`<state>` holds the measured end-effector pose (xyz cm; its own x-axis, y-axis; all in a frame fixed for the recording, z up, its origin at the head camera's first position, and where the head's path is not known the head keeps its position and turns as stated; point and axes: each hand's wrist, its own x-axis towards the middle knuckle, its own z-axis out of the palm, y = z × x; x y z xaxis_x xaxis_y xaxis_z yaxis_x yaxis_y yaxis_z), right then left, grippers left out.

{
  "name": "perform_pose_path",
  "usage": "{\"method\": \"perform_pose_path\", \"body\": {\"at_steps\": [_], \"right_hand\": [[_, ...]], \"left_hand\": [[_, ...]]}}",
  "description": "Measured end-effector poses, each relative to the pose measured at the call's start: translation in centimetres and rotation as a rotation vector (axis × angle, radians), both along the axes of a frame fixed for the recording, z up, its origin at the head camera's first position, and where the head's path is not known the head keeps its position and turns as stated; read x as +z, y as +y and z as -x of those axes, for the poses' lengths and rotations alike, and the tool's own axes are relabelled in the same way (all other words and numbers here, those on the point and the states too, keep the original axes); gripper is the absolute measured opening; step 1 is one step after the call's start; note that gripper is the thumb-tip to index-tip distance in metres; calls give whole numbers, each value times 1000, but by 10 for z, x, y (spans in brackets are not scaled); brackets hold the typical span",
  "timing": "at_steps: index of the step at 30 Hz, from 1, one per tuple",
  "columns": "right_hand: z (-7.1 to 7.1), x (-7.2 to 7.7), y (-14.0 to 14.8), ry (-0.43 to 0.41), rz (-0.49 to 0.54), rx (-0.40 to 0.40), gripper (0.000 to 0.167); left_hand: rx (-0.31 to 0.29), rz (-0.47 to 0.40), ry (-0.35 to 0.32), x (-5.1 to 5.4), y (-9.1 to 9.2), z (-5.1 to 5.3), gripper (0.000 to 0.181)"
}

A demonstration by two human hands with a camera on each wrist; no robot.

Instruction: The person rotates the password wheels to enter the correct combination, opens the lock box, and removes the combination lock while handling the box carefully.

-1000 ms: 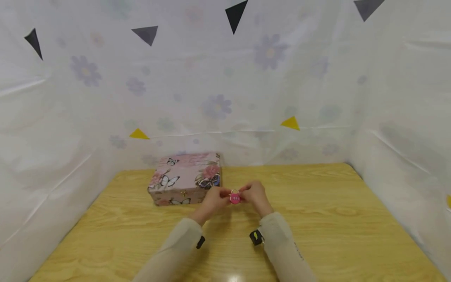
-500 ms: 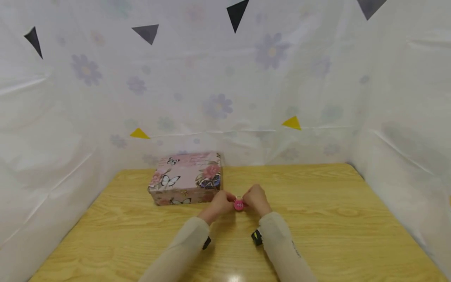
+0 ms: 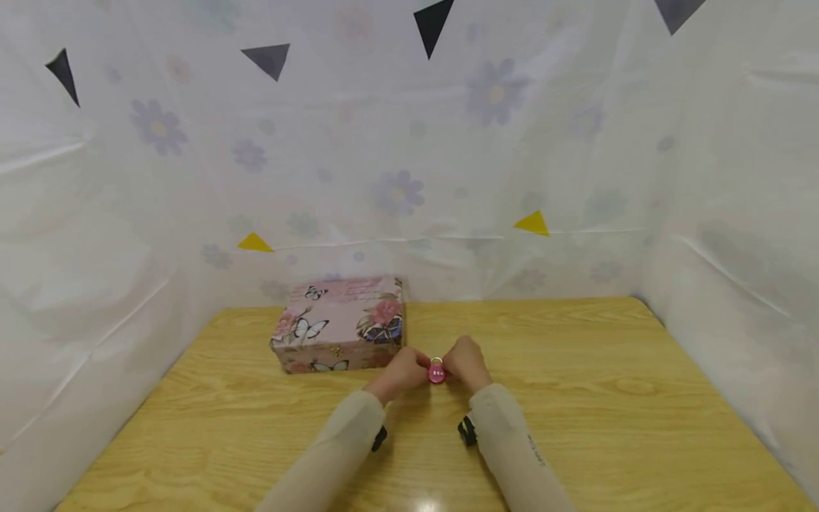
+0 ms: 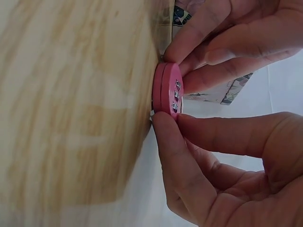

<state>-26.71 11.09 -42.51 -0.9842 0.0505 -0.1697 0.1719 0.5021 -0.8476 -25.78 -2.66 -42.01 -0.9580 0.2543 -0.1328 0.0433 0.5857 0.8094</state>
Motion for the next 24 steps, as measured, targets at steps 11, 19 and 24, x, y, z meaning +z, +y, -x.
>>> {"method": "perform_pose_path", "body": {"at_steps": [11,19,24], "right_hand": [[3,0,1,-42,8,-14,10],[6,-2,3,-57,-17,-24,9],[6,-4,4,-63,-8,-40,8]], "left_hand": [[-4,52,-26,0,1,2,9],[-14,76,-16,0,4,4,10],[-28,80,-22,-2,5,3,8]]}}
